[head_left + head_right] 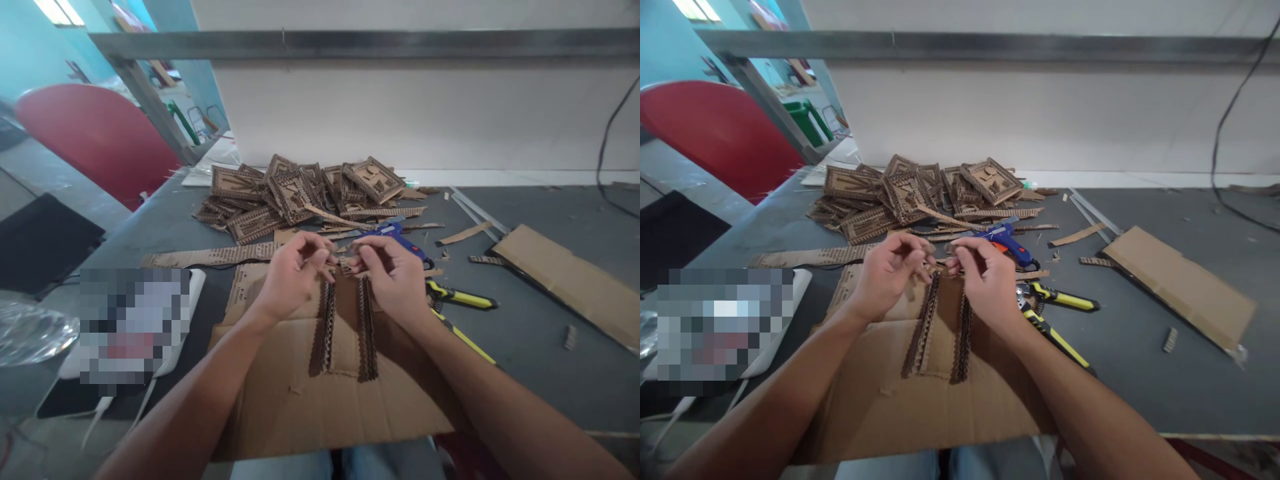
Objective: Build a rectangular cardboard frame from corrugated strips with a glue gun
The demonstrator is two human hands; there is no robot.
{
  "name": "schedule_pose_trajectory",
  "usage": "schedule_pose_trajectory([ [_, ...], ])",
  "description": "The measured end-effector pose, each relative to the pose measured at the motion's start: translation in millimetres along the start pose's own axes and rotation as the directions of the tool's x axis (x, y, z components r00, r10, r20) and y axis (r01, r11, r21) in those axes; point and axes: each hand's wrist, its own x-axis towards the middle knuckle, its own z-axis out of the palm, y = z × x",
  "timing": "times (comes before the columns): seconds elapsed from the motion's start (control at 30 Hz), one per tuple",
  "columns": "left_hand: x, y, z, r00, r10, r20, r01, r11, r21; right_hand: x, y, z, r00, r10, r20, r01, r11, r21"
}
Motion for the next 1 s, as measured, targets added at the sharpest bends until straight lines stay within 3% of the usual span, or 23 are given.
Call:
schedule_pose_trajectory([
  [0.1,7.7,-0.8,-10.4,0.977,0.011,-0.214,-0.012,1.0,-0.004,8.2,1.8,-8.6,0.993,-0.019,-0.116,0.021,1.0,0.009],
  [0.17,11.2,-5.6,-16.4,0.944,0.006,-0.329,0.014,0.998,0.06,9.3,2.3,-9.6,0.991,-0.045,-0.129,0.046,0.999,0.004],
  [0.3,12.0,-18.6,-21.1,0.935,-0.045,-0.352,0.121,0.973,0.195,-1.2,4.2,1.0,1.0,-0.032,-0.001,0.032,0.999,0.016],
  [0.4,10.6,-23.1,-21.7,0.936,0.02,-0.351,0.093,0.948,0.304,-8.8,7.4,7.9,0.998,-0.011,0.065,0.01,1.0,0.006],
  [0.57,8.4,-17.5,-18.8,0.961,0.154,-0.23,-0.01,0.85,0.527,-7.4,11.4,5.9,0.998,-0.019,0.055,0.021,0.999,-0.037],
  [0.67,4.6,-9.3,-11.3,0.989,0.133,-0.063,-0.077,0.833,0.548,-4.9,13.3,4.3,0.997,-0.036,0.074,0.041,0.997,-0.067],
  [0.77,-0.2,-2.6,-3.1,0.984,0.143,0.103,-0.175,0.829,0.532,-4.3,15.2,3.8,0.992,-0.074,0.1,0.086,0.989,-0.122],
  [0.83,-2.4,-1.2,0.1,0.975,0.176,0.137,-0.222,0.815,0.536,-4.2,16.0,2.9,0.988,-0.109,0.113,0.127,0.978,-0.165],
  [1.0,-3.2,-5.0,0.6,0.966,0.239,0.099,-0.251,0.772,0.583,-1.1,16.4,-2.0,0.982,-0.136,0.132,0.162,0.962,-0.219],
])
